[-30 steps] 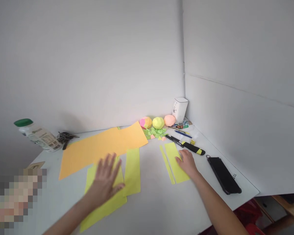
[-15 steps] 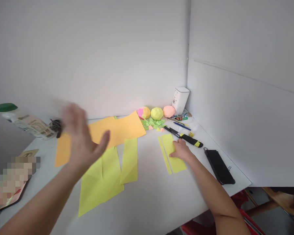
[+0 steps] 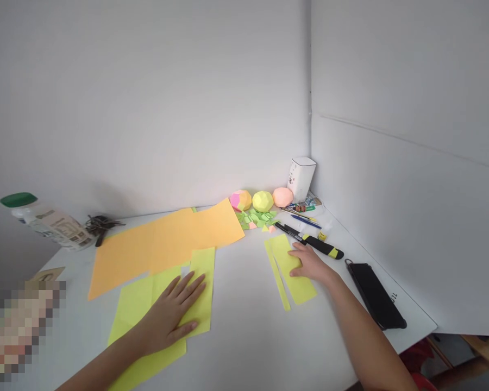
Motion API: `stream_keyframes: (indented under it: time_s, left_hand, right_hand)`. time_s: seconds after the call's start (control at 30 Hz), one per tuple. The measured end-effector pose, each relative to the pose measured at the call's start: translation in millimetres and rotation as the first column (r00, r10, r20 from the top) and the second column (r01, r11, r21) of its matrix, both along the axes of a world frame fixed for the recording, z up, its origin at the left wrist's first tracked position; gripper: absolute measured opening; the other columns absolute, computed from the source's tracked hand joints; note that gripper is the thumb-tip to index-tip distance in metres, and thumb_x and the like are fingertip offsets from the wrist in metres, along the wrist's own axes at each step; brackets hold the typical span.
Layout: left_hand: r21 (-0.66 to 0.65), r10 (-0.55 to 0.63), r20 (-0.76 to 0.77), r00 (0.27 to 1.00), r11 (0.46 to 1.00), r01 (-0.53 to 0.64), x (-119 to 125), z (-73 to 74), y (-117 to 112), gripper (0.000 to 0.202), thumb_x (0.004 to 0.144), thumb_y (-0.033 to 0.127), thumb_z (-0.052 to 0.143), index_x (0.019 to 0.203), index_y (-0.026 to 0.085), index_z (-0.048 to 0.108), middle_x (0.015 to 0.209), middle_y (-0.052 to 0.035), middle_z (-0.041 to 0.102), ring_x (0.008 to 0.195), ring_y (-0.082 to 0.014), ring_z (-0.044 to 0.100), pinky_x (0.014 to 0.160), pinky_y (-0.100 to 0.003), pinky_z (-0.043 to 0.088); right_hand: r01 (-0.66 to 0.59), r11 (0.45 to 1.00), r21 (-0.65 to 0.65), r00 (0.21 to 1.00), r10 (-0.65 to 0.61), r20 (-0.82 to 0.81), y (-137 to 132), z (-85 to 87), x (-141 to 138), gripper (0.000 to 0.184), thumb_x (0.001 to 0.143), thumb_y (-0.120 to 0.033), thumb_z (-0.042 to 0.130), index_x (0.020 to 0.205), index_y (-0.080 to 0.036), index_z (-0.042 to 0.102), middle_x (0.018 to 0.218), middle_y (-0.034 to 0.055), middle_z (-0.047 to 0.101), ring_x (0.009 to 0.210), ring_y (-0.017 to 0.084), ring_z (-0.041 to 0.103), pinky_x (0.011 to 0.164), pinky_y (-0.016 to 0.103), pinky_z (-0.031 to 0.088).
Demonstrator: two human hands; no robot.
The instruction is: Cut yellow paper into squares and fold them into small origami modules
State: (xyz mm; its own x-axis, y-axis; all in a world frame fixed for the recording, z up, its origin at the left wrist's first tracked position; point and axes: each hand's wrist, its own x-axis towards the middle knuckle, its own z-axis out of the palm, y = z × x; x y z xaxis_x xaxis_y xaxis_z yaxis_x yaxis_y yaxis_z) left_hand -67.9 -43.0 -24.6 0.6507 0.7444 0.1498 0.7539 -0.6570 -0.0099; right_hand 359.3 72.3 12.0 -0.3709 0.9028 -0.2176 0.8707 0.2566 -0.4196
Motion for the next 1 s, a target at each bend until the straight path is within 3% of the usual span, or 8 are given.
stream_keyframes:
  time_s: [0.2, 0.3, 0.47, 0.57, 0.67, 0.83, 0.93, 1.0]
  left_hand:
    - [0.190, 0.101, 0.149, 0.984, 0.973, -0.129, -1, 24.1, 8, 0.075, 0.089, 0.050, 0.041, 0.148, 0.021, 0.005, 0.154, -0.0127, 0.013, 0.139, -0.0352, 0.013, 0.109, -0.055, 0.012]
    - [0.371, 0.169, 0.343, 0.924, 0.879, -0.299, 9, 63.7, 21, 0.076, 0.090, 0.039, 0.044, 0.148, 0.021, -0.002, 0.155, -0.0126, -0.005, 0.139, -0.0385, 0.002, 0.107, -0.060, 0.009]
    - [0.549, 0.125, 0.415, 0.901, 0.755, -0.358, 33, 139.5, 38, 0.094, 0.081, 0.041, 0.059, 0.147, 0.025, -0.007, 0.152, -0.0083, -0.023, 0.137, -0.0436, -0.011, 0.105, -0.064, 0.005]
    - [0.584, 0.144, 0.416, 0.898, 0.715, -0.385, 42, 161.3, 45, 0.096, 0.080, 0.041, 0.060, 0.146, 0.028, -0.008, 0.151, -0.0050, -0.025, 0.136, -0.0433, -0.013, 0.106, -0.063, 0.003]
    - [0.544, 0.228, 0.471, 0.852, 0.686, -0.484, 39, 154.0, 54, 0.090, 0.082, 0.041, 0.056, 0.147, 0.025, -0.004, 0.153, -0.0080, -0.018, 0.137, -0.0412, -0.011, 0.106, -0.061, 0.003]
    - [0.264, 0.449, 0.447, 0.774, 0.760, -0.594, 20, 103.9, 56, 0.072, 0.087, 0.044, 0.046, 0.146, 0.012, 0.019, 0.154, -0.0191, -0.002, 0.138, -0.0406, -0.008, 0.105, -0.063, 0.004]
    - [0.083, 0.435, 0.344, 0.832, 0.869, -0.489, 10, 83.6, 36, 0.065, 0.087, 0.048, 0.044, 0.141, 0.013, 0.033, 0.152, -0.0185, 0.014, 0.139, -0.0384, 0.003, 0.106, -0.061, 0.010]
    - [-0.155, 0.324, 0.249, 0.913, 0.944, -0.292, 7, 82.3, 21, 0.057, 0.086, 0.051, 0.045, 0.134, 0.020, 0.046, 0.144, -0.0129, 0.039, 0.136, -0.0344, 0.026, 0.106, -0.054, 0.024]
  right_hand:
    - [0.003, 1.000, 0.007, 1.000, -0.003, -0.010, 1, -2.0, 1, 0.077, 0.062, -0.051, 0.072, 0.129, -0.017, 0.054, 0.148, 0.0130, 0.029, 0.133, 0.037, 0.025, 0.108, 0.047, 0.021]
    - [0.002, 1.000, 0.014, 1.000, -0.002, -0.011, -1, -0.3, 0, 0.074, 0.065, -0.050, 0.070, 0.129, -0.016, 0.054, 0.148, 0.0134, 0.028, 0.134, 0.036, 0.024, 0.109, 0.046, 0.021]
    - [0.010, 0.998, 0.066, 0.999, -0.008, -0.033, -2, -2.3, 0, 0.058, 0.073, -0.048, 0.065, 0.122, -0.017, 0.060, 0.146, 0.0124, 0.034, 0.133, 0.034, 0.029, 0.110, 0.046, 0.020]
    - [0.008, 0.994, 0.105, 0.999, -0.002, -0.048, -1, -6.4, 1, 0.048, 0.076, -0.044, 0.064, 0.116, -0.019, 0.065, 0.142, 0.0118, 0.040, 0.130, 0.032, 0.034, 0.110, 0.048, 0.018]
    - [-0.018, 0.989, 0.149, 0.998, 0.028, -0.062, -1, -8.4, 1, 0.038, 0.079, -0.041, 0.061, 0.110, -0.021, 0.068, 0.138, 0.0108, 0.045, 0.126, 0.031, 0.041, 0.108, 0.049, 0.022]
    - [-0.095, 0.963, 0.252, 0.993, 0.108, -0.038, 0, -7.6, -3, 0.029, 0.085, -0.038, 0.055, 0.101, -0.020, 0.072, 0.128, 0.0125, 0.056, 0.115, 0.028, 0.053, 0.100, 0.046, 0.032]
    - [-0.101, 0.959, 0.263, 0.991, 0.120, -0.056, 2, -9.9, -3, 0.030, 0.087, -0.039, 0.051, 0.098, -0.022, 0.073, 0.126, 0.0098, 0.058, 0.111, 0.028, 0.055, 0.096, 0.045, 0.036]
    - [-0.096, 0.953, 0.286, 0.988, 0.126, -0.087, 3, -11.2, -2, 0.032, 0.088, -0.042, 0.049, 0.094, -0.023, 0.074, 0.124, 0.0090, 0.060, 0.106, 0.028, 0.057, 0.093, 0.045, 0.038]
